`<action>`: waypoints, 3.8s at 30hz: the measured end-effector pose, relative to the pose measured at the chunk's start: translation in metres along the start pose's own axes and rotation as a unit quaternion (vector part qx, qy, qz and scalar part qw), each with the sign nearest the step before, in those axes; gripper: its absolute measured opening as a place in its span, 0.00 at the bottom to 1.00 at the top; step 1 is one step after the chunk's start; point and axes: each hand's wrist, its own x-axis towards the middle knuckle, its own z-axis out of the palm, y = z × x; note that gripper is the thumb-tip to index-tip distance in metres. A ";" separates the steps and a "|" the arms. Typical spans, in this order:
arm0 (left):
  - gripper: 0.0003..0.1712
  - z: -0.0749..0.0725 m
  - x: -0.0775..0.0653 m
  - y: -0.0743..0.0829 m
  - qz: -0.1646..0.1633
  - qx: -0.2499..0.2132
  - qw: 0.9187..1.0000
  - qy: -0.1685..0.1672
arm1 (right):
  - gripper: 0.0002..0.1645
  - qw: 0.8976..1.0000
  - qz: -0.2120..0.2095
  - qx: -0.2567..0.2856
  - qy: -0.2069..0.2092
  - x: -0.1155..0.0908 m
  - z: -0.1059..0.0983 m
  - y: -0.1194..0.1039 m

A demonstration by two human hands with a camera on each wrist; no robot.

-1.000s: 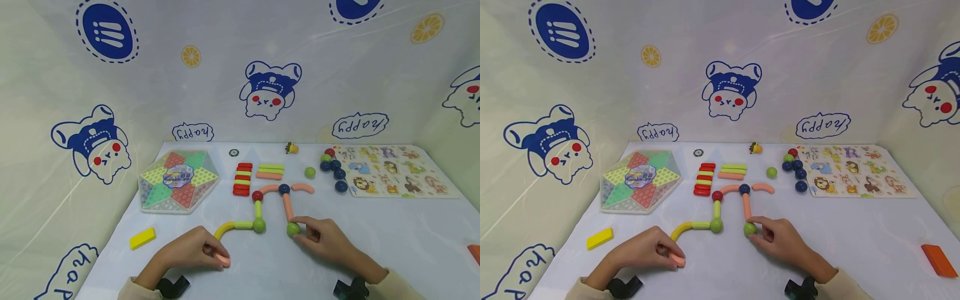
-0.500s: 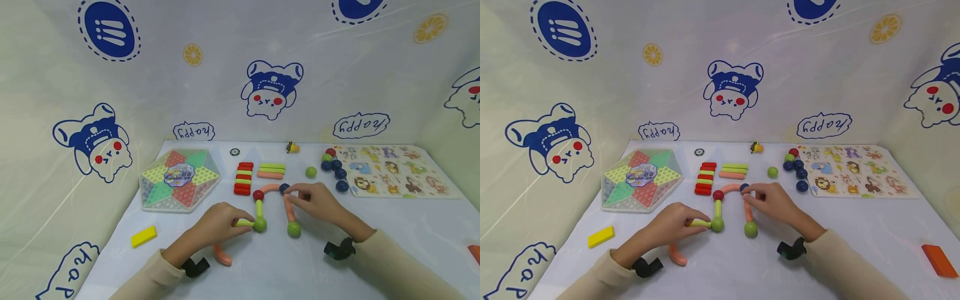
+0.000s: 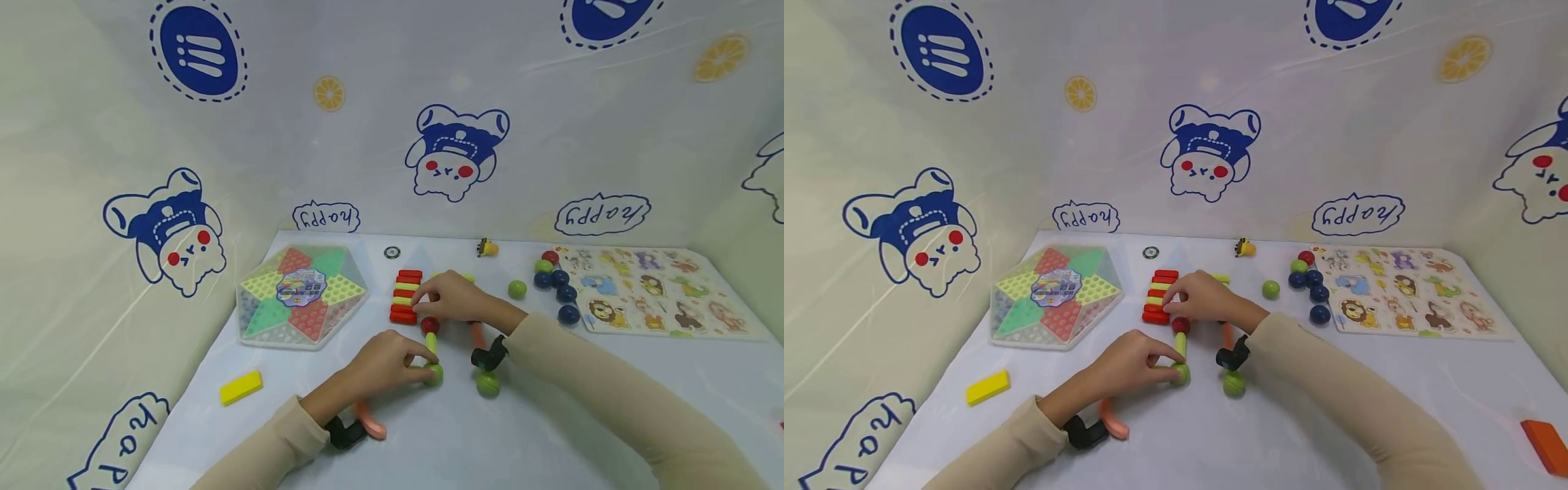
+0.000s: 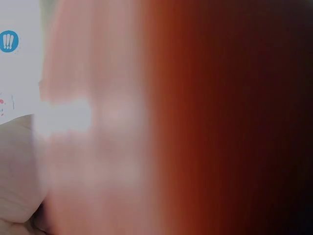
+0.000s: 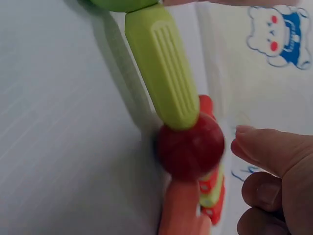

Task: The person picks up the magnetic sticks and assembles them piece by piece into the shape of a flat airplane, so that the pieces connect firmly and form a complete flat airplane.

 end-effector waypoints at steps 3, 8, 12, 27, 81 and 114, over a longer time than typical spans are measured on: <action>0.14 0.000 -0.001 -0.001 0.004 -0.012 1.000 0.001 | 0.06 1.000 -0.003 -0.016 -0.011 0.011 0.009 -0.004; 0.14 0.001 -0.003 -0.001 0.005 -0.019 1.000 -0.007 | 0.05 0.999 0.011 -0.026 -0.017 0.015 0.019 -0.009; 0.14 0.000 -0.003 -0.002 0.011 -0.018 1.000 -0.002 | 0.08 0.999 0.017 -0.042 -0.018 0.012 0.022 -0.012; 0.14 0.004 -0.002 -0.002 -0.005 -0.026 1.000 -0.007 | 0.09 0.998 0.028 -0.026 0.052 -0.012 0.018 -0.005; 0.16 0.001 -0.003 -0.001 -0.055 -0.048 0.997 -0.027 | 0.11 0.985 -0.010 -0.120 0.122 -0.148 0.040 -0.026; 0.16 0.002 -0.004 0.001 -0.034 -0.025 0.999 -0.019 | 0.18 0.987 0.006 0.003 0.163 -0.165 0.049 0.004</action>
